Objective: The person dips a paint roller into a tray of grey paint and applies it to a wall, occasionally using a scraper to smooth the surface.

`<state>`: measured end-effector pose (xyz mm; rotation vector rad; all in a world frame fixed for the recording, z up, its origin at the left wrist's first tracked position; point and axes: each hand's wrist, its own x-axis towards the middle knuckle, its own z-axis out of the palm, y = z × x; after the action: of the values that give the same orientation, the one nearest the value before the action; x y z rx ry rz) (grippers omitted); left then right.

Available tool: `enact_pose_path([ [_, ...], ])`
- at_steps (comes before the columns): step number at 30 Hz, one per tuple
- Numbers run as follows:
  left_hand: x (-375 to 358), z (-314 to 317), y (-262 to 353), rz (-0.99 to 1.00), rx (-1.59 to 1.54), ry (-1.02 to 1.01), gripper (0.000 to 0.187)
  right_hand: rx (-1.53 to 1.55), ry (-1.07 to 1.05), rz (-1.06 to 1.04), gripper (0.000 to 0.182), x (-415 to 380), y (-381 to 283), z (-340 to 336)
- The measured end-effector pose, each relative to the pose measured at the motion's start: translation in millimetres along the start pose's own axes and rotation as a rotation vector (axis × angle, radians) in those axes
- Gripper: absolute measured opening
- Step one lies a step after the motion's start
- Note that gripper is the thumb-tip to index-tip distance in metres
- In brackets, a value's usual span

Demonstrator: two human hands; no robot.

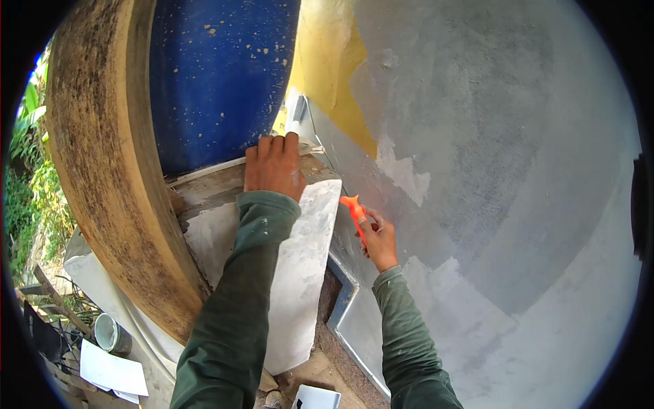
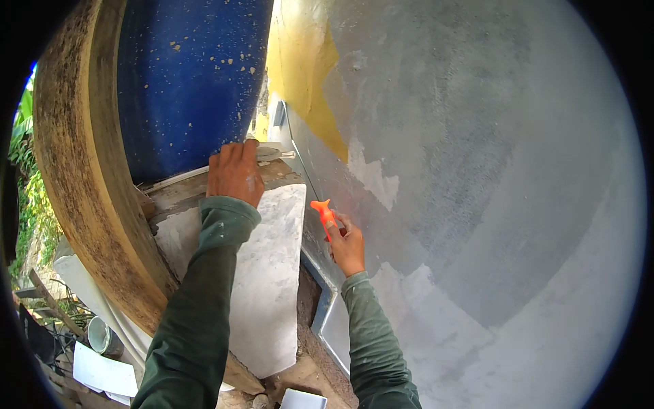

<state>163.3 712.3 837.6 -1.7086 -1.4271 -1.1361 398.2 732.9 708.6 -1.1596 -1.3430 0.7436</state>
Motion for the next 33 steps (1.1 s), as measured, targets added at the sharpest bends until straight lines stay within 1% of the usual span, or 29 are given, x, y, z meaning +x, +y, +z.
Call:
enact_pose_path([
  [3, -1, 3, 1, -0.009, 0.003, 0.033, 0.028, 0.016, 0.0, -0.002, 0.042, -31, 3, -19],
  [5, -1, 4, 1, -0.012, -0.001, 0.018, 0.031, 0.021, -0.003, 0.005, 0.044, -53, 2, -31],
  [7, -2, 3, 0, -0.009, 0.001, 0.007, 0.034, 0.051, -0.001, 0.054, 0.041, -77, -1, -44],
  [11, -3, 4, 0, -0.012, 0.026, 0.011, 0.038, 0.052, 0.016, 0.097, 0.04, -122, -7, -67],
  [13, -2, 5, -2, -0.011, 0.011, -0.006, 0.038, 0.076, 0.012, 0.119, 0.04, -145, -10, -79],
  [15, -3, 11, -5, 0.043, 0.089, 0.053, 0.032, 0.077, 0.02, 0.134, 0.039, -168, -15, -89],
  [16, -3, 14, -6, 0.06, 0.088, 0.076, 0.033, 0.076, 0.018, 0.141, 0.039, -179, -17, -95],
  [20, -3, 11, -5, 0.038, 0.074, 0.009, 0.033, 0.074, 0.031, 0.157, 0.038, -225, -24, -120],
  [22, -2, 12, -4, 0.025, 0.113, -0.021, 0.03, 0.056, 0.052, 0.198, 0.038, -247, -29, -133],
  [26, -1, 15, -6, 0.034, 0.125, -0.006, 0.029, 0.052, 0.078, 0.216, 0.037, -291, -38, -155],
  [28, -2, 17, -7, 0.073, 0.179, 0.034, 0.032, 0.052, 0.092, 0.224, 0.038, -310, -41, -164],
  [33, -3, 15, -4, 0.072, 0.195, 0.025, 0.032, 0.05, 0.125, 0.258, 0.038, -359, -52, -189],
])
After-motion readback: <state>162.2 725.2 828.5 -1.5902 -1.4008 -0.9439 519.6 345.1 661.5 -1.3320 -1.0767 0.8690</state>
